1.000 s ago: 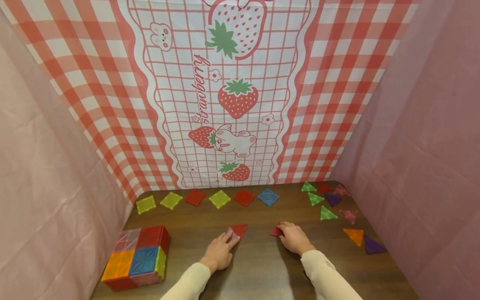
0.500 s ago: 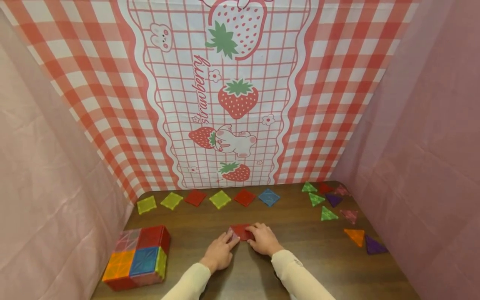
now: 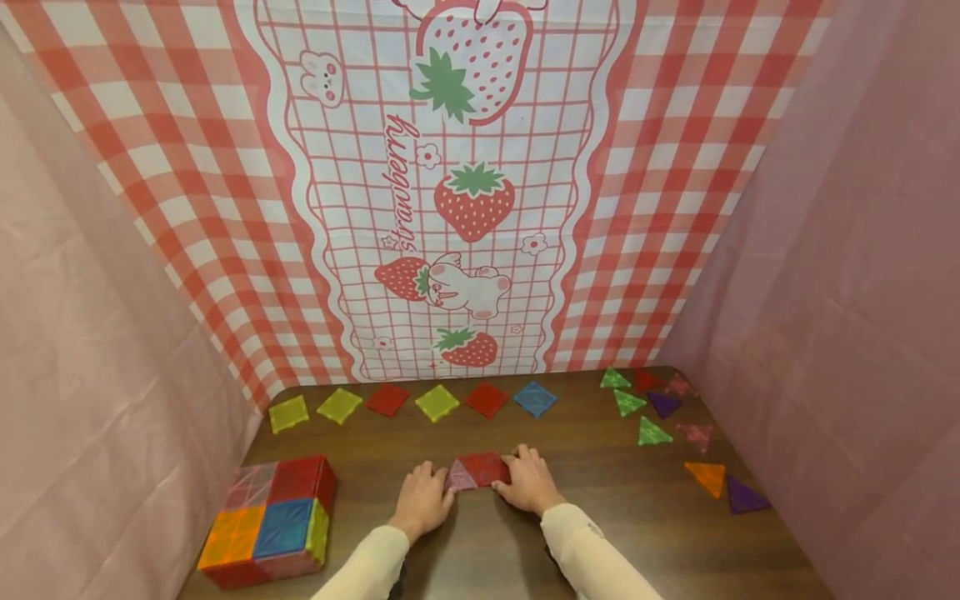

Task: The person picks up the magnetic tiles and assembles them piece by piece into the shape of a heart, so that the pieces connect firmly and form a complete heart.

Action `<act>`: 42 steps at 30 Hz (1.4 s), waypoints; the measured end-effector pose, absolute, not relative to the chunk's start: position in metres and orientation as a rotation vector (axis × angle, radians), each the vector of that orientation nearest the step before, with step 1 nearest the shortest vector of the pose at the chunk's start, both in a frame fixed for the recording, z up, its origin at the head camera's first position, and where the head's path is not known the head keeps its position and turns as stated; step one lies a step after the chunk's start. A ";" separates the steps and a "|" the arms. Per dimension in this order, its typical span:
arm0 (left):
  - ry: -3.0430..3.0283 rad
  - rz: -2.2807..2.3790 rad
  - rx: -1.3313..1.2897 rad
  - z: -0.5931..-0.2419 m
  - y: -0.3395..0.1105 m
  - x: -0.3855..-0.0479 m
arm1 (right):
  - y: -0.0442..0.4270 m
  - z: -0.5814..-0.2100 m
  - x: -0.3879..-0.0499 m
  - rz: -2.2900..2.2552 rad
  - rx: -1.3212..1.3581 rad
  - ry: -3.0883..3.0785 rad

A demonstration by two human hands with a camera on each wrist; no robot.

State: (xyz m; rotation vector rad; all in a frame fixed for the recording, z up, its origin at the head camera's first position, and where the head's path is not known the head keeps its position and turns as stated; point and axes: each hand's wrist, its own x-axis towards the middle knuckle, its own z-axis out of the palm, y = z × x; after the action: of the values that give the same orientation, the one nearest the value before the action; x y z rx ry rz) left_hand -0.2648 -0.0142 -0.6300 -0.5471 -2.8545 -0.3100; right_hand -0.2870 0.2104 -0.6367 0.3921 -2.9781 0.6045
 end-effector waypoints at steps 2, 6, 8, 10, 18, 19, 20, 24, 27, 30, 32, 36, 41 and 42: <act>-2.868 -0.333 -0.521 -0.630 -0.013 -0.265 | 0.210 -0.638 -0.288 0.627 0.390 -2.972; -2.887 -0.487 -0.489 -0.628 -0.011 -0.266 | 0.209 -0.638 -0.289 0.693 0.372 -2.969; -2.888 -0.565 -0.454 -0.627 -0.009 -0.266 | 0.208 -0.637 -0.289 0.724 0.356 -2.962; -2.880 -0.625 -0.420 -0.628 -0.009 -0.267 | 0.208 -0.636 -0.289 0.751 0.343 -2.965; -2.851 -0.777 -0.373 -0.634 -0.008 -0.269 | 0.207 -0.632 -0.288 0.885 0.304 -2.964; -2.847 -0.799 -0.369 -0.633 -0.008 -0.269 | 0.207 -0.632 -0.288 0.901 0.295 -2.963; -2.838 -0.822 -0.372 -0.633 -0.008 -0.269 | 0.207 -0.632 -0.288 0.914 0.289 -2.960; -2.803 -0.938 -0.344 -0.633 -0.008 -0.269 | 0.207 -0.632 -0.288 0.951 0.285 -2.928; -2.767 -1.071 -0.313 -0.632 -0.009 -0.270 | 0.206 -0.633 -0.288 1.009 0.293 -2.875; -2.740 -1.198 -0.304 -0.629 -0.011 -0.272 | 0.205 -0.635 -0.289 1.150 0.265 -2.807; -2.744 -1.253 -0.307 -0.628 -0.012 -0.274 | 0.206 -0.637 -0.289 1.240 0.248 -2.771; -2.751 -1.338 -0.332 -0.621 -0.015 -0.281 | 0.208 -0.633 -0.294 1.347 0.243 -2.761; -2.724 -1.231 -0.438 -0.607 -0.019 -0.301 | 0.211 -0.621 -0.310 1.212 0.335 -2.787; -2.720 -1.186 -0.449 -0.605 -0.019 -0.305 | 0.210 -0.618 -0.314 1.179 0.346 -2.782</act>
State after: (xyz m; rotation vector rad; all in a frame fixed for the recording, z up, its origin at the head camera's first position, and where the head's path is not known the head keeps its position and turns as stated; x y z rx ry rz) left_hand -0.3046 -0.0187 -0.6048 -0.4490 -2.7203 -1.1859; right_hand -0.3141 0.2103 -0.6182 0.3461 -2.7820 1.1786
